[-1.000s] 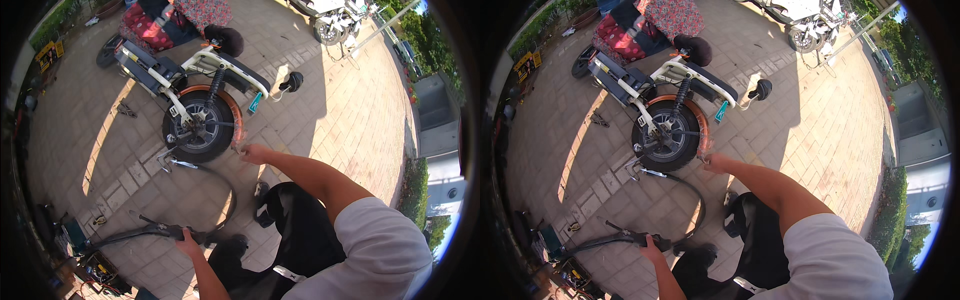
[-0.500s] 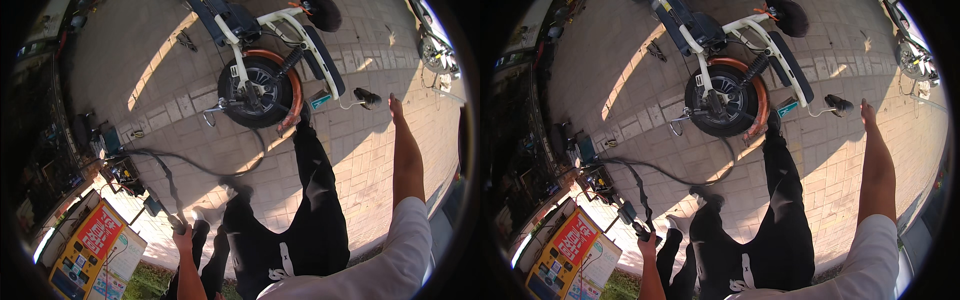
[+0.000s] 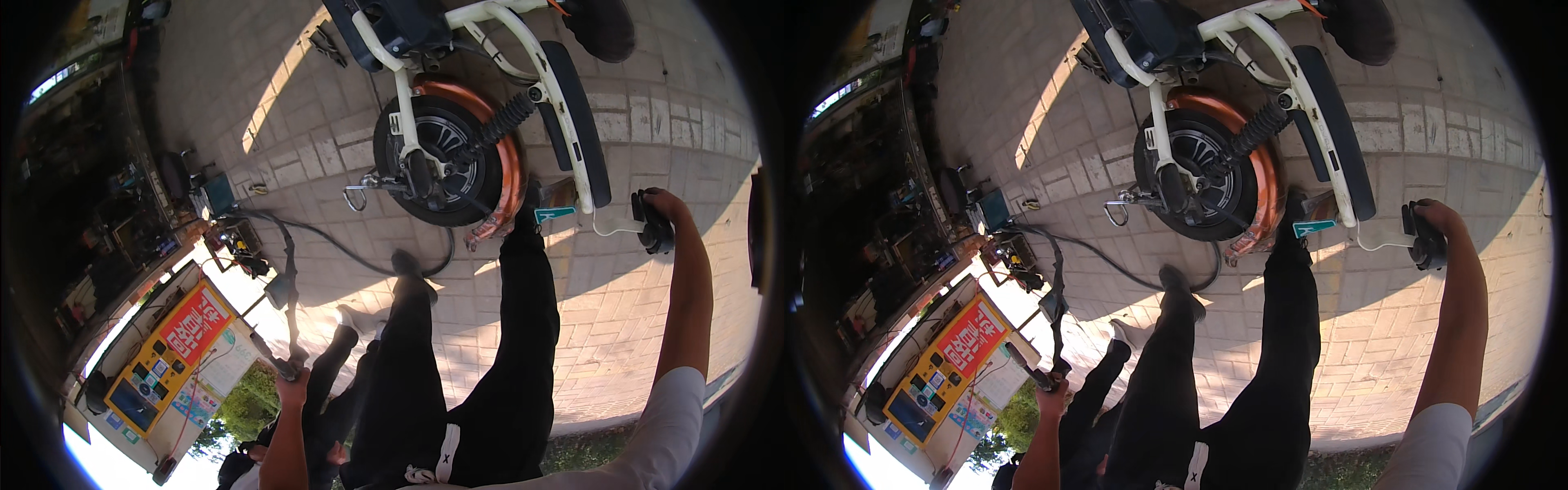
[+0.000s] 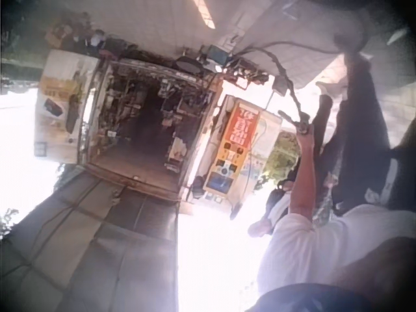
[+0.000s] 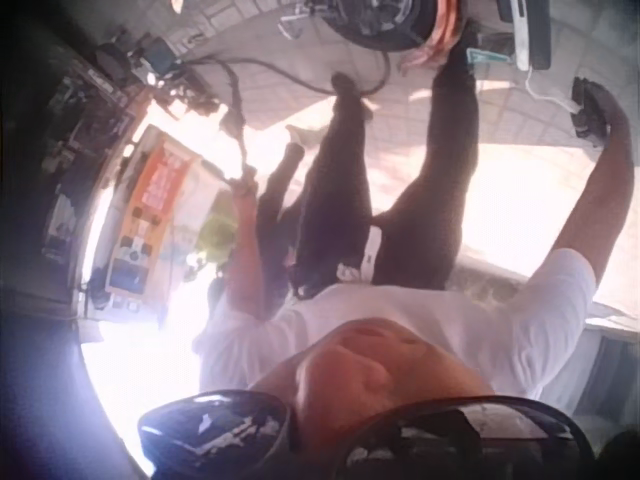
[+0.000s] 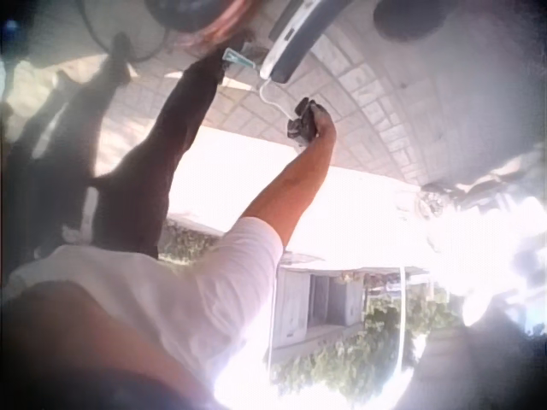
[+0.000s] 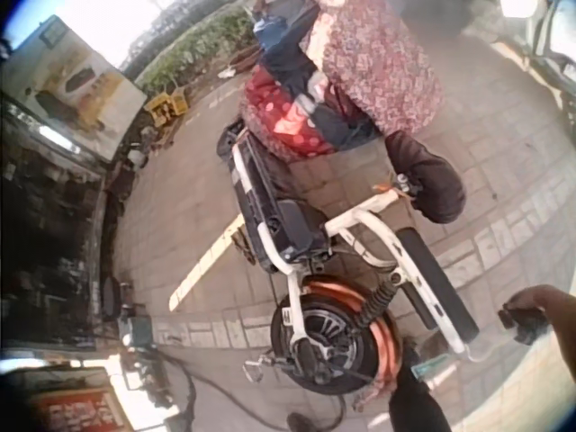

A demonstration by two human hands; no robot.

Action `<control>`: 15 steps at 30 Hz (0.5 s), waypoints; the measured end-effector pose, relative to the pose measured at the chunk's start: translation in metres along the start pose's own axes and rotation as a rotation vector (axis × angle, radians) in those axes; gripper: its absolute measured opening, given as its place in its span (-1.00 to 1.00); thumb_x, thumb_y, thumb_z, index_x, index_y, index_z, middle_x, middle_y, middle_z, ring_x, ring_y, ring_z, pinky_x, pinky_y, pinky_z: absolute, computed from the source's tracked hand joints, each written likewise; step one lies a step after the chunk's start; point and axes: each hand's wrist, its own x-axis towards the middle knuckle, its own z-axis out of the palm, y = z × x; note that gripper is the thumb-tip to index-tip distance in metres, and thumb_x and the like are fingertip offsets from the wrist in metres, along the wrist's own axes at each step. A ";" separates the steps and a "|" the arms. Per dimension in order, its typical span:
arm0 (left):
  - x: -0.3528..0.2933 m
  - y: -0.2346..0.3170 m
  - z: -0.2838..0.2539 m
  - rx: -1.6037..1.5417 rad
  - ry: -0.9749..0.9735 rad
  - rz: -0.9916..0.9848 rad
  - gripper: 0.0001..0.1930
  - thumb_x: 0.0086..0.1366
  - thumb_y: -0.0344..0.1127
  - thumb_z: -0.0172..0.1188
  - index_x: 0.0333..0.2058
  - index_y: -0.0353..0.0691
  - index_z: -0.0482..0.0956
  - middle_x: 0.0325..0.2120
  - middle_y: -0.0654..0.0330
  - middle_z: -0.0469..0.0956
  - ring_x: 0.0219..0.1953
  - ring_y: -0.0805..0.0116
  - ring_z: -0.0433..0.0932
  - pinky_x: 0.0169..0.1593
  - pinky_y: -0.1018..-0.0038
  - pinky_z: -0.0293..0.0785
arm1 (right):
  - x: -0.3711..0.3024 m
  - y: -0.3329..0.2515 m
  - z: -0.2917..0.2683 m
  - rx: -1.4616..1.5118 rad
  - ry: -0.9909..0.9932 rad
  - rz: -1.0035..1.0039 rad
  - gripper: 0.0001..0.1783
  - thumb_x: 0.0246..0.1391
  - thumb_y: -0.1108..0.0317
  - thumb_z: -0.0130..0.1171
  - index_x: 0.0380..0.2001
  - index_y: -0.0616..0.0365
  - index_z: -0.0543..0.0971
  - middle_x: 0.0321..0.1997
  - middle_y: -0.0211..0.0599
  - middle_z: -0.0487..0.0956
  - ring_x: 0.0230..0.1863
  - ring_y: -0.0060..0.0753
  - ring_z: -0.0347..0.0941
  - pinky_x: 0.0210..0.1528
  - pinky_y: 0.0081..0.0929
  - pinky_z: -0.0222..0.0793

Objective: The person welds the rear wheel area of a scooter using a handheld welding torch and grounding clamp. They adjust the clamp and torch, then weld the wheel hub and frame, producing sparks. After welding, they move the scooter and retrieve a small metal part from a container.

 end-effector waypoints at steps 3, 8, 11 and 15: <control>-0.010 0.001 0.008 -0.023 -0.090 -0.212 -0.78 0.03 -0.50 0.34 -0.35 -0.24 0.49 -0.39 0.28 0.51 -0.33 0.46 0.46 -0.20 0.45 0.41 | -0.004 -0.060 0.000 -0.322 -0.014 0.120 -0.34 0.03 -0.10 0.19 0.00 0.26 0.58 -0.08 -0.01 0.63 -0.05 -0.15 0.55 0.08 -0.26 0.39; -0.010 0.009 0.026 0.078 -0.092 -0.152 -0.78 0.01 -0.50 0.34 -0.35 -0.22 0.50 -0.42 0.27 0.50 -0.35 0.47 0.46 -0.21 0.45 0.41 | 0.028 -0.015 0.015 -0.230 -0.048 -0.038 -0.41 -0.11 -0.08 0.24 -0.20 0.23 0.67 -0.22 -0.03 0.66 -0.16 -0.13 0.58 -0.03 -0.26 0.43; -0.029 0.021 0.025 0.042 -0.051 -0.151 -0.78 0.01 -0.49 0.34 -0.36 -0.23 0.50 -0.43 0.27 0.49 -0.36 0.47 0.46 -0.21 0.45 0.41 | 0.021 -0.018 0.024 -0.273 0.054 -0.038 -0.52 -0.22 0.11 0.21 -0.28 0.29 0.67 -0.32 0.01 0.66 -0.25 -0.10 0.59 -0.11 -0.28 0.46; -0.032 0.021 -0.002 -0.015 -0.021 -0.123 -0.78 0.02 -0.48 0.35 -0.35 -0.24 0.51 -0.44 0.28 0.50 -0.36 0.46 0.46 -0.21 0.45 0.42 | 0.017 -0.009 0.030 -0.284 0.112 -0.015 -0.54 -0.26 0.13 0.20 -0.33 0.30 0.68 -0.29 0.09 0.65 -0.21 -0.02 0.61 -0.10 -0.21 0.48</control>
